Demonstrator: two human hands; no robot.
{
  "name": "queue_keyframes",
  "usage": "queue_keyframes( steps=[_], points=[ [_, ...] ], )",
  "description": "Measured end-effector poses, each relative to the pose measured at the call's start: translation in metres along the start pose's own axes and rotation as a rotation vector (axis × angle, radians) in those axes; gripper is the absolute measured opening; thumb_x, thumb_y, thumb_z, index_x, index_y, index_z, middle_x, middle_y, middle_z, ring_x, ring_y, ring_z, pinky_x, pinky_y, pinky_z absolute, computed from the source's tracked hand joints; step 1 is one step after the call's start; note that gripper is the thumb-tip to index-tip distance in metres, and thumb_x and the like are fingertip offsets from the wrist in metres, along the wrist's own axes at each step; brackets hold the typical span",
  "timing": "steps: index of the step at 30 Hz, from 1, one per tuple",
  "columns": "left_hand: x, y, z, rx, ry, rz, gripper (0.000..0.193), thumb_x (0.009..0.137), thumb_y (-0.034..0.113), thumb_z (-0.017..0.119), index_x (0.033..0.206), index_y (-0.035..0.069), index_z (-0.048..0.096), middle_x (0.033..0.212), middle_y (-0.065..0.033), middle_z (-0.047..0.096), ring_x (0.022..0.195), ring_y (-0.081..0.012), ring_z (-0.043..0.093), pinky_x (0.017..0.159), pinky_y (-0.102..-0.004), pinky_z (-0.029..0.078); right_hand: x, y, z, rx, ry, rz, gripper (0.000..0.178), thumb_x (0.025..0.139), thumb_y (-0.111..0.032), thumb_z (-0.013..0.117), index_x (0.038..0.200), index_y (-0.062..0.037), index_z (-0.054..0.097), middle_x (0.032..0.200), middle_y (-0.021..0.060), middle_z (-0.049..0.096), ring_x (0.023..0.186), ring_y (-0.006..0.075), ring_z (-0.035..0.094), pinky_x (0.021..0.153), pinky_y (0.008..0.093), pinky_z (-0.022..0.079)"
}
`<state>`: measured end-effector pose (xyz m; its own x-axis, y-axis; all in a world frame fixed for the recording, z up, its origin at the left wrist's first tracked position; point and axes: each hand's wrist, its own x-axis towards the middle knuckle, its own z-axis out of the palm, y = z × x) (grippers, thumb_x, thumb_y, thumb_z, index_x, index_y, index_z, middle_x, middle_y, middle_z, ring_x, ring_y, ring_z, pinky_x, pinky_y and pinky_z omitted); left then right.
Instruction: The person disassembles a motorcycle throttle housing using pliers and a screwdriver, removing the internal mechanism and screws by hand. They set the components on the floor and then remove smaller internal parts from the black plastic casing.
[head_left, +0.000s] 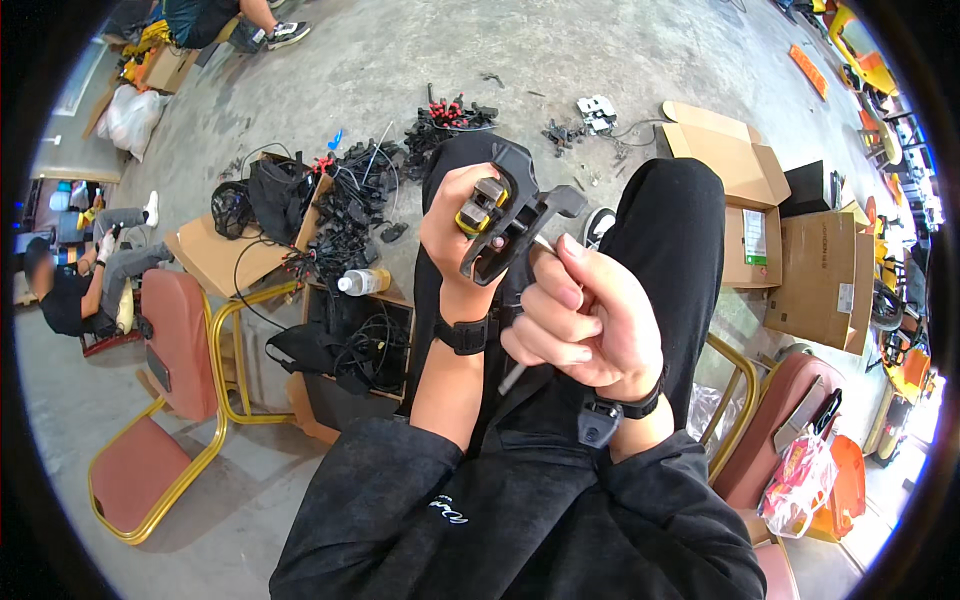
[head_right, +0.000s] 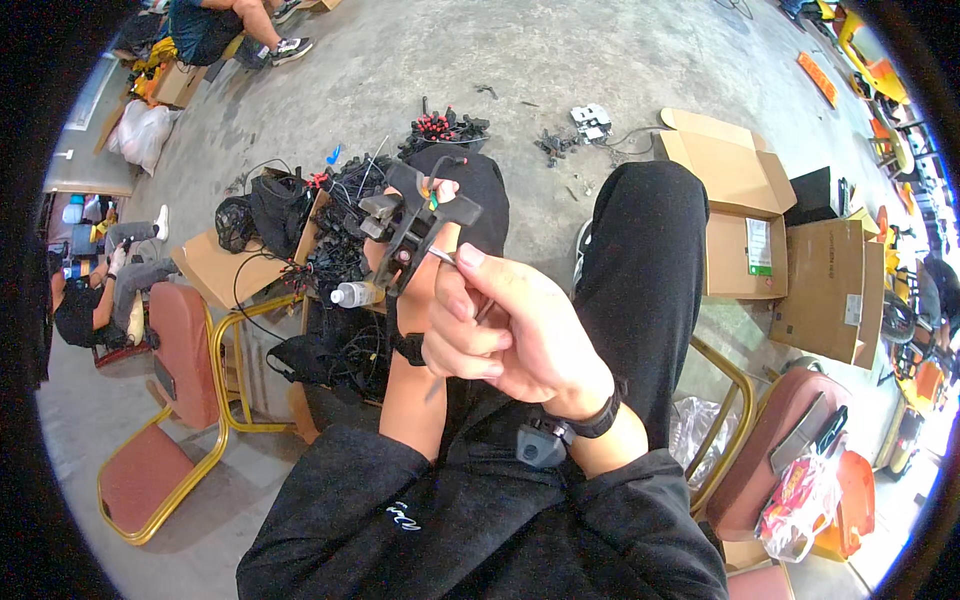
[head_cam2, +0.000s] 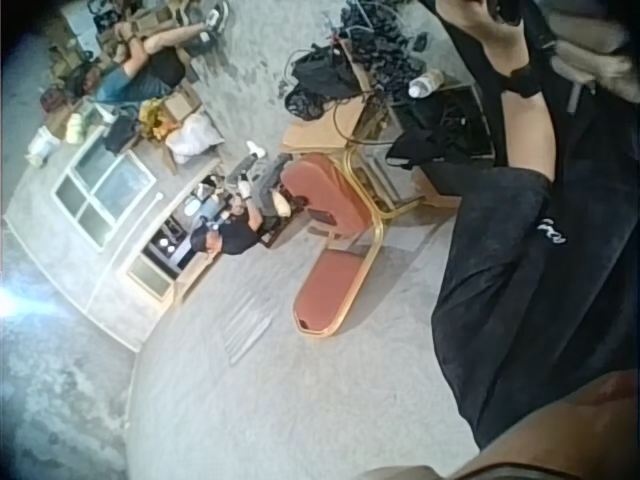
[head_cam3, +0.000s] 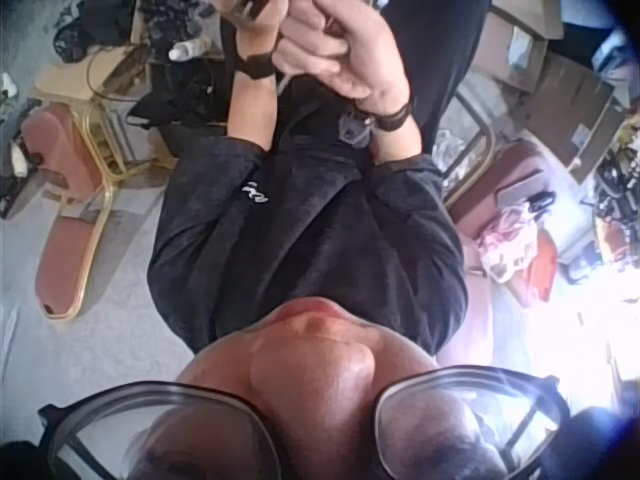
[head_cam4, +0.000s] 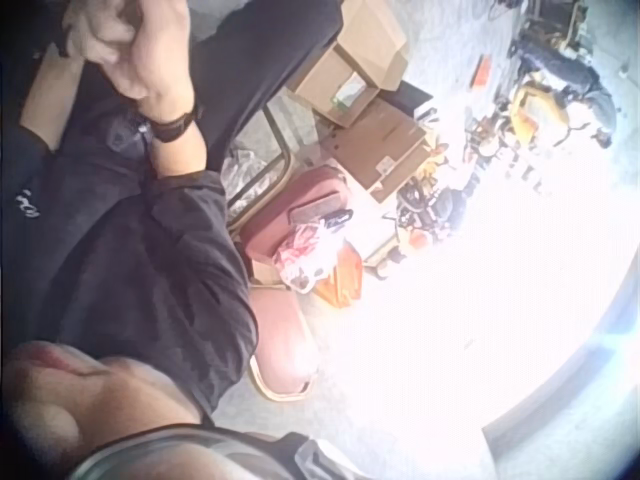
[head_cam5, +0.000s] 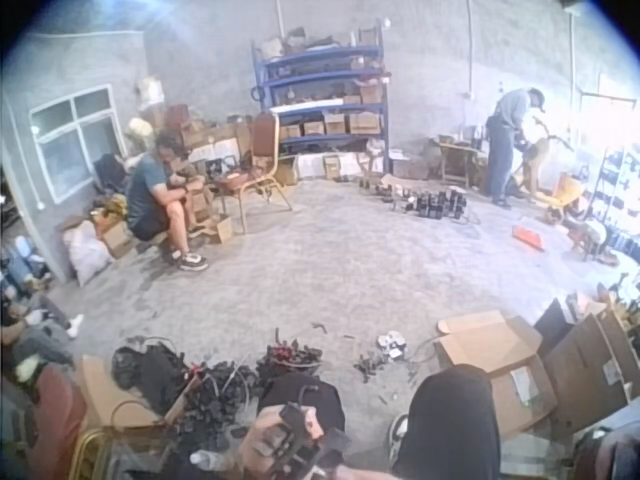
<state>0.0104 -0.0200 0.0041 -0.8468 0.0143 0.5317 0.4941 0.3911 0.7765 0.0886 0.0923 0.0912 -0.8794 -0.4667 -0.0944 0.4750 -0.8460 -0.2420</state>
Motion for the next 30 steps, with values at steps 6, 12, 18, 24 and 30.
queue_keyframes(
  steps=[6, 12, 18, 24, 30],
  points=[
    [0.001, -0.002, -0.003, 0.025, 0.007, 0.099, 0.03, 0.074, 0.023, 0.064, 0.091, 0.0, 0.056, 0.082, -0.0127, 0.061, 0.07, -0.0239, 0.06, 0.062, -0.0289, 0.048, -0.004, -0.002, 0.005, 0.29, 0.001, 0.147, 0.033, 0.096, -0.032, 0.027, 0.071, -0.0142, 0.038, 0.046, -0.0085, 0.025, 0.036, 0.0063, 0.023, 0.047, 0.024, 0.025],
    [0.007, 0.003, 0.001, -0.223, 0.071, 0.233, 0.038, 0.073, 0.03, 0.066, 0.093, 0.0, 0.057, 0.083, -0.0124, 0.061, 0.073, -0.0241, 0.061, 0.064, -0.0287, 0.048, -0.002, 0.016, 0.004, -1.126, 0.453, -0.516, 0.016, 0.089, -0.015, 0.049, 0.077, -0.0046, 0.05, 0.054, 0.0014, 0.037, 0.047, 0.0133, 0.037, 0.048, 0.0271, 0.031],
    [0.005, -0.015, 0.006, -0.098, 0.069, 0.184, 0.04, 0.077, 0.035, 0.064, 0.094, -0.001, 0.054, 0.084, -0.0127, 0.06, 0.072, -0.0229, 0.06, 0.064, -0.0284, 0.047, 0.003, 0.005, 0.0, -2.025, 0.443, -1.018, 0.006, 0.073, -0.006, 0.063, 0.074, -0.0069, 0.057, 0.064, 0.002, 0.046, 0.064, 0.0183, 0.045, 0.067, 0.0301, 0.03],
    [0.002, -0.016, 0.007, -0.136, 0.09, 0.104, 0.037, 0.078, 0.032, 0.063, 0.09, 0.0, 0.053, 0.085, -0.0134, 0.06, 0.072, -0.023, 0.06, 0.064, -0.0279, 0.047, 0.002, 0.009, -0.012, -0.729, 0.246, -0.589, 0.012, 0.088, -0.012, 0.053, 0.086, -0.0005, 0.055, 0.077, -0.0005, 0.057, 0.067, 0.0054, 0.047, 0.063, 0.0199, 0.038],
    [0.003, -0.009, 0.01, -0.255, 0.097, 0.049, 0.034, 0.075, 0.027, 0.069, 0.091, 0.001, 0.055, 0.086, -0.0103, 0.062, 0.072, -0.0196, 0.062, 0.063, -0.027, 0.048, 0.015, 0.014, -0.009, -0.572, 0.426, -0.708, 0.036, 0.079, -0.006, 0.066, 0.11, 0.0032, 0.052, 0.081, 0.0019, 0.055, 0.066, 0.0042, 0.044, 0.06, 0.0188, 0.036]
  ],
)
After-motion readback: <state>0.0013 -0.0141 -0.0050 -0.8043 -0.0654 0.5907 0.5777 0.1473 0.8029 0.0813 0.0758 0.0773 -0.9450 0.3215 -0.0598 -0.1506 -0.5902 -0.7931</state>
